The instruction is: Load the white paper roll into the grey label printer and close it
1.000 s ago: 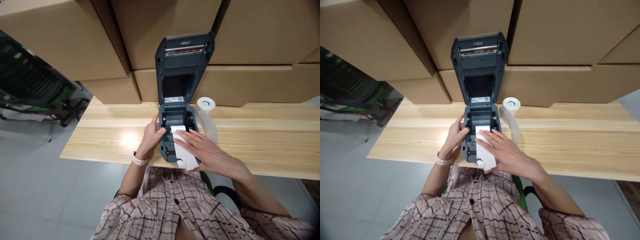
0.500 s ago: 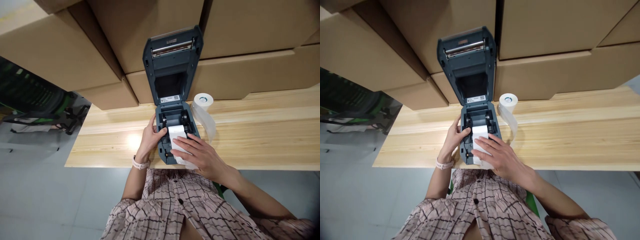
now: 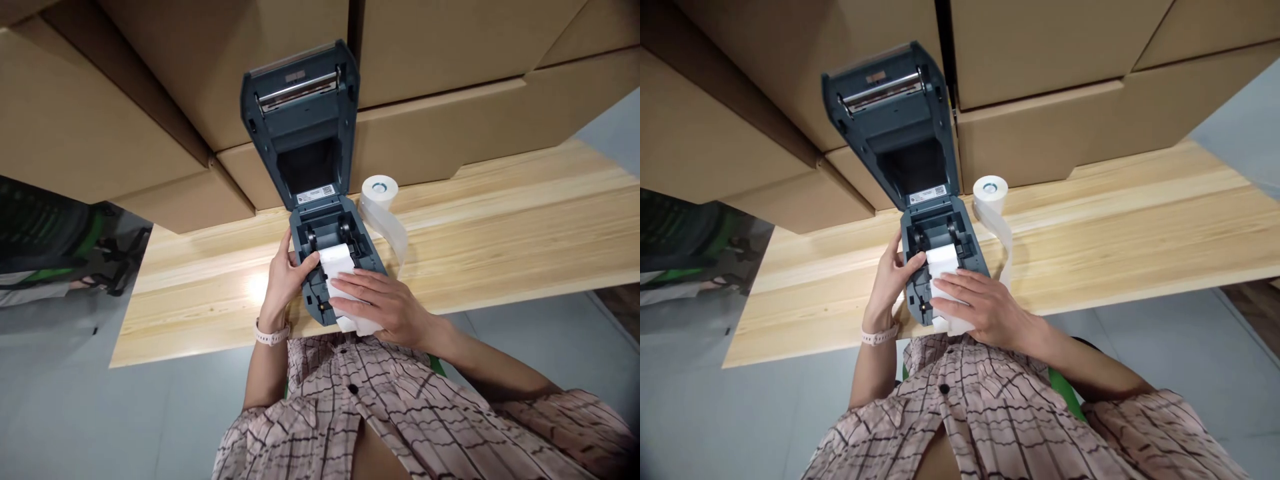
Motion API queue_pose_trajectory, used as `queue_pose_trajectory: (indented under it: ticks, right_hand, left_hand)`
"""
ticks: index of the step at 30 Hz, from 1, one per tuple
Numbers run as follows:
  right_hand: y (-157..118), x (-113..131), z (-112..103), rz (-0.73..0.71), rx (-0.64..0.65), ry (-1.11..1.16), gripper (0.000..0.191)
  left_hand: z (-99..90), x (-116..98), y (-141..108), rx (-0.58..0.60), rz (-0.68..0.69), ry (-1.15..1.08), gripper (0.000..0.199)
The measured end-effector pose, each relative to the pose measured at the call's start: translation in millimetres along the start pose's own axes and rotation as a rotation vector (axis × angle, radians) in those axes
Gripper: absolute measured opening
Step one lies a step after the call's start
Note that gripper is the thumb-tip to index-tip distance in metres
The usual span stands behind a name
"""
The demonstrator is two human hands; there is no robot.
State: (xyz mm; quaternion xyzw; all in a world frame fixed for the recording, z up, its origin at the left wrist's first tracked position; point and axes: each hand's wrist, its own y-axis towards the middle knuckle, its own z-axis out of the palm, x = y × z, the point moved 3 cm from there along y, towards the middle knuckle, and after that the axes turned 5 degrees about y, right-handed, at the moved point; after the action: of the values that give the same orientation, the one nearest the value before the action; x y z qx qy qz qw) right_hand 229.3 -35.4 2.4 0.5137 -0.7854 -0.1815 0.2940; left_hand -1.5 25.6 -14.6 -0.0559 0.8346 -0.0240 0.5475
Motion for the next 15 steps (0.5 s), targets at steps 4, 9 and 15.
queue_pose_trajectory:
  ticks: [4, 9, 15]
  right_hand:
    - [-4, 4, 5, 0.033, -0.032, 0.016, 0.051]
    - [-4, 6, -4, -0.019, -0.074, 0.109, 0.050]
    - [48, -79, -79, 0.260, -0.612, 0.267, 0.038]
  left_hand:
    - [0.4, 1, 0, 0.004, -0.013, -0.013, 0.095]
    - [1.7, 2, 0, 0.002, -0.015, -0.071, 0.098]
    - [3.6, -1, 1, 0.040, 0.024, -0.112, 0.097]
